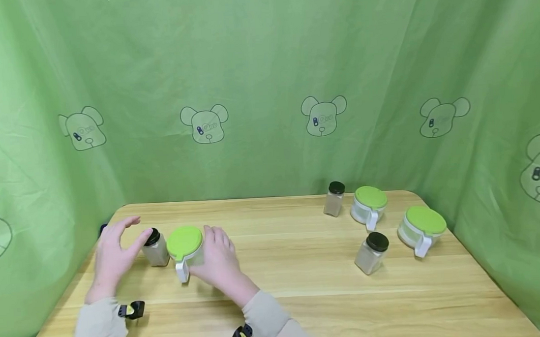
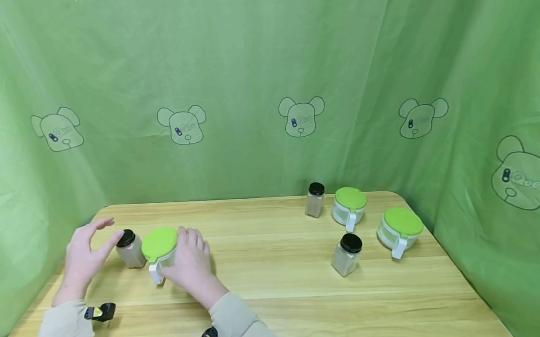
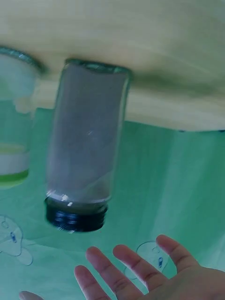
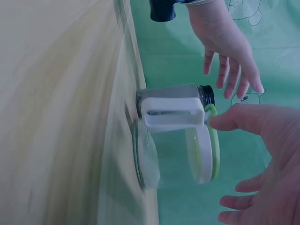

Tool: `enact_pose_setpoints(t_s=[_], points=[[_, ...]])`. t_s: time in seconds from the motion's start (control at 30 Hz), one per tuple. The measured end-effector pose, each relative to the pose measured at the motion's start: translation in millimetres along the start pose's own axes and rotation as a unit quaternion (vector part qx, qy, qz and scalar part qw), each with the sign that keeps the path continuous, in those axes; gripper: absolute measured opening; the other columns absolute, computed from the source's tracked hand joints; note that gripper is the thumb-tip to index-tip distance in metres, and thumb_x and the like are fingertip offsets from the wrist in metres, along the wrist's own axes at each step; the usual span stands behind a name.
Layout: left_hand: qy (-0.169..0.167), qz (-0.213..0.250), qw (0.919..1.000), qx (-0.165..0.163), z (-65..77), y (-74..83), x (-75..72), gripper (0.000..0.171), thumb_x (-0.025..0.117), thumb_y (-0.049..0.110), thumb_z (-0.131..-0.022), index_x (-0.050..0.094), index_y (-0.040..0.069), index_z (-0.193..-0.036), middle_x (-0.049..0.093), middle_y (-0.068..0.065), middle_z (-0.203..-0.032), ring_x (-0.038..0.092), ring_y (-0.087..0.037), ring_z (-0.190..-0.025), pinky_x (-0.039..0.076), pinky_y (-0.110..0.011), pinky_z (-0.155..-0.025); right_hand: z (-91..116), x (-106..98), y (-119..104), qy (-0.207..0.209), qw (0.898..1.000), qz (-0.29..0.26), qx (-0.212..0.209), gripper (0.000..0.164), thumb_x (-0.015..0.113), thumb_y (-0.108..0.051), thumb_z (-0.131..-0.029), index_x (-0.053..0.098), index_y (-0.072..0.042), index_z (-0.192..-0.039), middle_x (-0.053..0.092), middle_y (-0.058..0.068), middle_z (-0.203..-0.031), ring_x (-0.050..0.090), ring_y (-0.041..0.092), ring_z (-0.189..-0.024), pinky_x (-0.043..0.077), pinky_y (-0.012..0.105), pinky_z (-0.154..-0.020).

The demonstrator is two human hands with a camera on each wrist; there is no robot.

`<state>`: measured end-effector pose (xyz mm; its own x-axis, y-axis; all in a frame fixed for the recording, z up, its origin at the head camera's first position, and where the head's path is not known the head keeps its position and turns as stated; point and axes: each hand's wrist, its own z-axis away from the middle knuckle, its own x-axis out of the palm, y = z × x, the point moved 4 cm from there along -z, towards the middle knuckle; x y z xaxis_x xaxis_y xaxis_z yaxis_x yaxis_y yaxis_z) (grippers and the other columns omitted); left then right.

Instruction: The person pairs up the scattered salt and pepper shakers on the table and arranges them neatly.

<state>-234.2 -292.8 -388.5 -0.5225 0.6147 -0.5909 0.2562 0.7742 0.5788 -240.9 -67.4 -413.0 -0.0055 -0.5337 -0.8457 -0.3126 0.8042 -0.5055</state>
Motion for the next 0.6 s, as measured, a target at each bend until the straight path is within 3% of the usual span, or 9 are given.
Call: enact_pose_setpoints(t_s=[0.3, 0.6], points=[[0.052, 0.011, 0.9951, 0.083, -1.9, 22.8, 2.5, 0.036, 0.076, 0.015, -0.08, 0.068, 0.002, -0.113, 0.069, -0.021, -0.11, 0.054, -0.035, -0.106, 0.035, -0.041, -0.092, 9.5, -17.9, 19.2, -0.005, 0.999, -0.005, -0.041, 0.076, 0.073, -0.033, -0.079, 0.042, -0.007, -0.144, 0.048, 0.013, -0.144, 0.044, 0.03, -0.135, 0.037, 0.047, -0.113], [0.061, 0.027, 0.9838, 0.166, -2.3, 44.9, 14.8, 0.034, 0.079, 0.008, -0.074, 0.07, 0.001, -0.107, 0.072, -0.018, -0.102, 0.057, -0.034, -0.101, 0.038, -0.042, -0.091, 17.2, -36.0, 38.0, -0.001, 0.996, 0.041, -0.075, 0.055, 0.071, -0.034, -0.084, 0.056, -0.01, -0.131, 0.059, 0.009, -0.132, 0.055, 0.026, -0.123, 0.046, 0.044, -0.105]])
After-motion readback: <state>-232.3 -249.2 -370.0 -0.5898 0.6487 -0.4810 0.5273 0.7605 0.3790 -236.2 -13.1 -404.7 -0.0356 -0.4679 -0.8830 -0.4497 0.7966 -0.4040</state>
